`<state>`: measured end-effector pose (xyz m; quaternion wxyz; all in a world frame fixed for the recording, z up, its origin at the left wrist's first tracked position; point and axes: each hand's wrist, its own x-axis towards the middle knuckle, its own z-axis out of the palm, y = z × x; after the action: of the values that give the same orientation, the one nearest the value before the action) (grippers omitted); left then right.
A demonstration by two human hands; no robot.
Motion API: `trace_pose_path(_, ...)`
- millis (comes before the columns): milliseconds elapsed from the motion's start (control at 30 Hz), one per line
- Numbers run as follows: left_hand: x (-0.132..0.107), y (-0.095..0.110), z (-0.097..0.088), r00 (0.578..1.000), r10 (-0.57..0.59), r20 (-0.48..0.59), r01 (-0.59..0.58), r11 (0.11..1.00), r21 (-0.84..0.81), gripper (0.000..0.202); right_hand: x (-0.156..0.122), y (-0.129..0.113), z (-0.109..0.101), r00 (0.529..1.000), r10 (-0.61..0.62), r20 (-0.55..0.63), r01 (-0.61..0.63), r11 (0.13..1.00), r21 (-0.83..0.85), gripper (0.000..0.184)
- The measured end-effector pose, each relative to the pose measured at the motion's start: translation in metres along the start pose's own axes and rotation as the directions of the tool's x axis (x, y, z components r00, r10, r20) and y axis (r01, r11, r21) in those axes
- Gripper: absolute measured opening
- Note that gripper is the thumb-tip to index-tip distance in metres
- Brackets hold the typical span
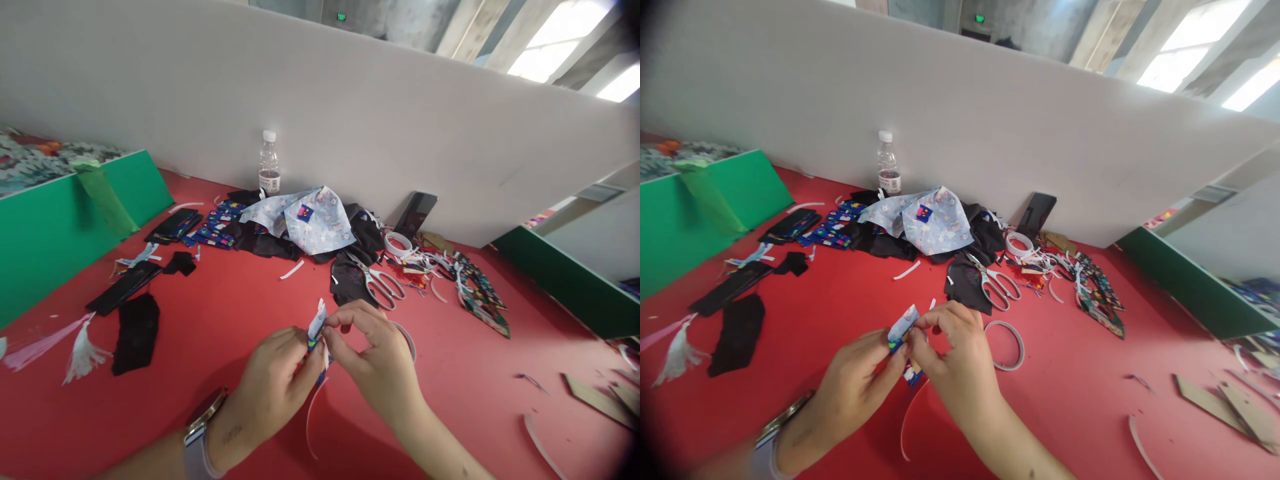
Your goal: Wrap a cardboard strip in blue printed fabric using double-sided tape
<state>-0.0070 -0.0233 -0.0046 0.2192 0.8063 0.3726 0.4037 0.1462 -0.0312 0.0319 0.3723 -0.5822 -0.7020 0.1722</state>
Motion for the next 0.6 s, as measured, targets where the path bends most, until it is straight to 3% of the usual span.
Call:
trace_pose_path(267, 0.0005, 0.0009, 0.0008, 1.0, 0.026, 0.01, -0.026, 0.999, 0.024, 0.019, 0.0022, -0.0001, -0.0025, 0.999, 0.03, 0.035, -0.028, 0.998, -0.05, 0.011)
trace_pose_path(600, 0.0011, 0.0029, -0.0002, 0.997, -0.058, 0.049, 0.06, 0.997, -0.039, 0.022, 0.0018, -0.0005, -0.0043, 0.999, 0.007, 0.042, -0.005, 0.998, -0.056, 0.012)
